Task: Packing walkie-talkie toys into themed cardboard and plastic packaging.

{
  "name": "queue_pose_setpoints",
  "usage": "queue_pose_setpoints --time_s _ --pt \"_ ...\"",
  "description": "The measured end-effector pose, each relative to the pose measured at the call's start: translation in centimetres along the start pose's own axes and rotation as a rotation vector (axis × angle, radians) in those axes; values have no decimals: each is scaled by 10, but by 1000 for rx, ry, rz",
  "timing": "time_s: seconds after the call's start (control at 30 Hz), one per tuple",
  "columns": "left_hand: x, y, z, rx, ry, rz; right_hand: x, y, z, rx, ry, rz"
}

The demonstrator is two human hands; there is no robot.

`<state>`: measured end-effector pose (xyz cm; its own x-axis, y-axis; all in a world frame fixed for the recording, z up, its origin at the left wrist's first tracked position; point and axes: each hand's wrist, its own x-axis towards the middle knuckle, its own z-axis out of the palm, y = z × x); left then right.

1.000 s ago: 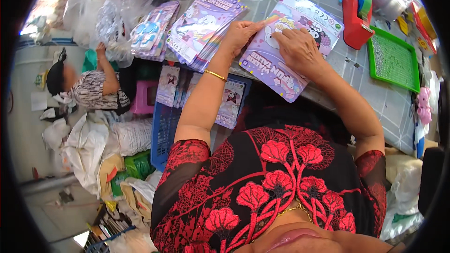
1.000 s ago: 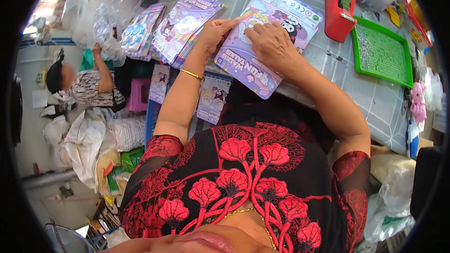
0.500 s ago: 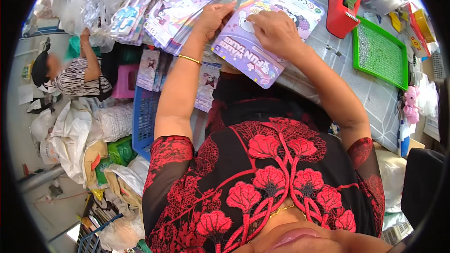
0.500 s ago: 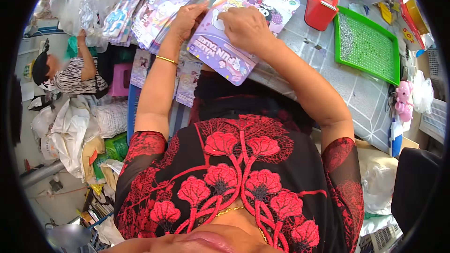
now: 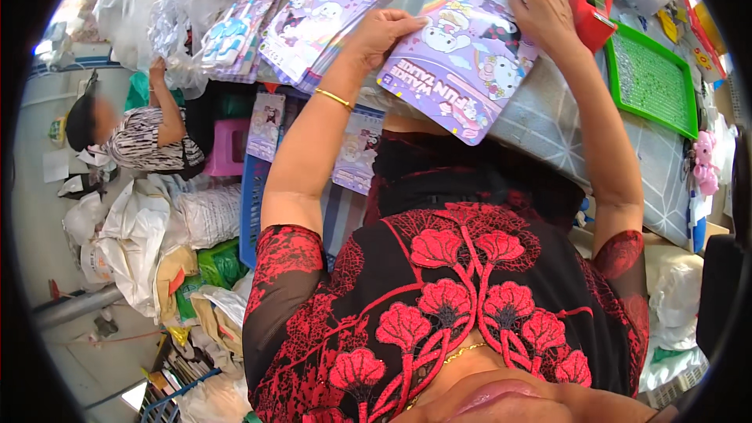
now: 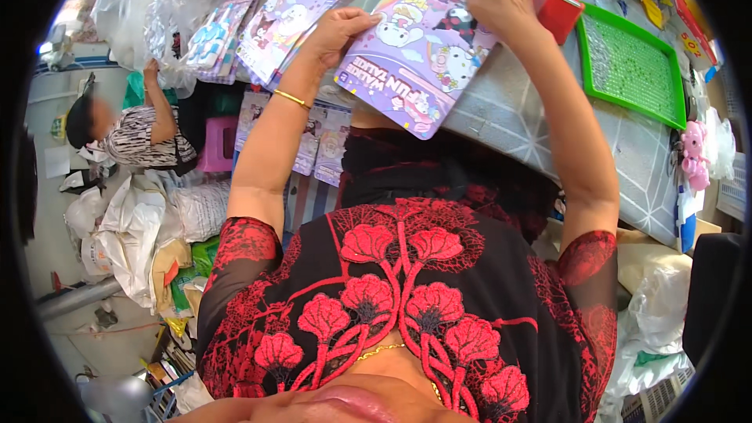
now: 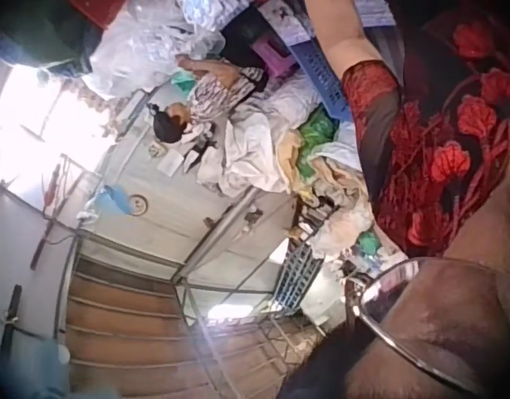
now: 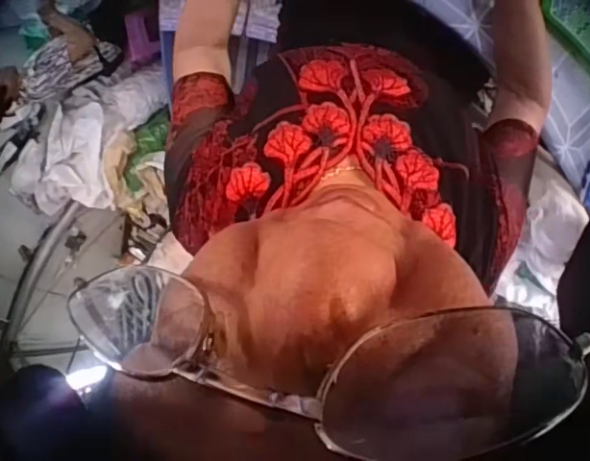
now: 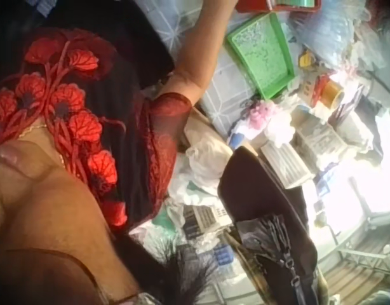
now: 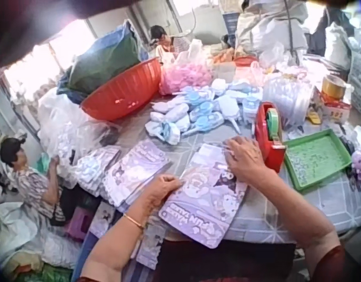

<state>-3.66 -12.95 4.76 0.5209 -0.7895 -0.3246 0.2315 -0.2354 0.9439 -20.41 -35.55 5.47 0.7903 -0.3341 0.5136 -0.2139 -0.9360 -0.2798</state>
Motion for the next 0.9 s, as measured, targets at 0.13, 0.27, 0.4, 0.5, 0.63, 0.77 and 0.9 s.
queue_pose_setpoints --time_s 0.13,0.27,0.4,0.5,0.63,0.77,0.9 --pt "8 -7 -1 -228 -54 -51 -24 2 -13 82 -132 -196" --pt "5 -7 0 -412 -142 -50 -56 -28 -52 108 -227 -336" --pt "-10 6 4 -688 -259 -146 -81 -45 -63 1 -155 -407" --pt "-13 19 11 -735 -399 -137 -81 -44 -64 -55 -67 -436" --pt "-13 41 9 -372 -340 16 -63 -40 -87 77 -7 -442" --pt "-42 63 1 -351 -128 188 -34 -36 -89 207 -37 -142" --pt "-82 71 0 -134 201 397 13 -67 -91 678 -139 206"
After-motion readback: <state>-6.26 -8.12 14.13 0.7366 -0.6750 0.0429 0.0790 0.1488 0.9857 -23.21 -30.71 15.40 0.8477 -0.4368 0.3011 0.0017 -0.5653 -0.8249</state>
